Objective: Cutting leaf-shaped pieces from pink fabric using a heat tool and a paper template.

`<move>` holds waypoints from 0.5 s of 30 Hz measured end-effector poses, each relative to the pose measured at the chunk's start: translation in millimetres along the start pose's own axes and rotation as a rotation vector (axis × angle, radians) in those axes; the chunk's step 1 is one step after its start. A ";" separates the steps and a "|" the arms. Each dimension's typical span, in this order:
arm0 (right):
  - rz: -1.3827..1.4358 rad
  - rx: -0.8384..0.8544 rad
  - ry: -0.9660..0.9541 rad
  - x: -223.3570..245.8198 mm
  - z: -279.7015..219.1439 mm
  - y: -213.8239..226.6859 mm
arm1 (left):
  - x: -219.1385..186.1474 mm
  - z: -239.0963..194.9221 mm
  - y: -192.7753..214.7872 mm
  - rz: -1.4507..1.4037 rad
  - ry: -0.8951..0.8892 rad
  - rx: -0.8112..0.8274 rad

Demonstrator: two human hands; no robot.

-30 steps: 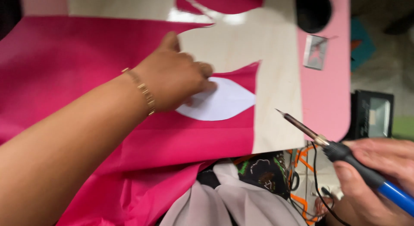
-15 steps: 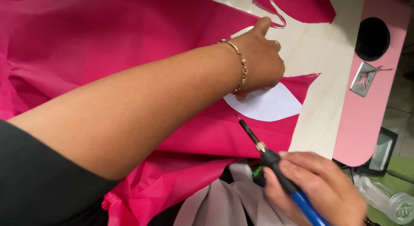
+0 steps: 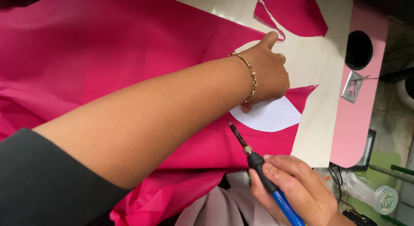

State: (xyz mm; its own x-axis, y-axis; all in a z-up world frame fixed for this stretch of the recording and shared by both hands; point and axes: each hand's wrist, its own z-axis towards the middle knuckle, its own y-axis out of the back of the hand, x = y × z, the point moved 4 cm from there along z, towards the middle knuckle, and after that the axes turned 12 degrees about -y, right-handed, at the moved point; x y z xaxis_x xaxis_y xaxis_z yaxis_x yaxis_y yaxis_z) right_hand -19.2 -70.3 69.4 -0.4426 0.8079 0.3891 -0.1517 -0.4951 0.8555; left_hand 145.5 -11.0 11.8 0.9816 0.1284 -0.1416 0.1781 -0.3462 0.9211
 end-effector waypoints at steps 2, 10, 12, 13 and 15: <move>0.019 0.015 -0.010 -0.6 -2.3 0.9 | -0.3 -1.7 -0.5 0.001 -0.001 -0.020; -0.024 -0.040 -0.329 5.5 -8.1 17.5 | -0.7 -7.4 1.5 -0.037 -0.022 -0.042; -0.034 -0.023 -0.334 -22.4 -34.0 36.6 | 1.7 -14.7 3.1 -0.071 -0.009 -0.082; -0.043 -0.003 -0.336 -36.4 -47.2 45.6 | 3.5 -18.4 4.6 -0.106 0.007 -0.124; -0.302 -0.058 -0.319 -74.2 -57.4 70.8 | -14.2 -36.1 -6.4 0.047 0.140 -0.421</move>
State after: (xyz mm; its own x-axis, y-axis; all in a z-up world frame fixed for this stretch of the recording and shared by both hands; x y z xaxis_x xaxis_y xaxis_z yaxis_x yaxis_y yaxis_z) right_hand -47.8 -183.6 81.5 -0.0770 0.9729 0.2182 -0.2858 -0.2312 0.9300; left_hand 127.9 22.9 21.0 0.9640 0.2558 -0.0721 0.0613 0.0497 0.9969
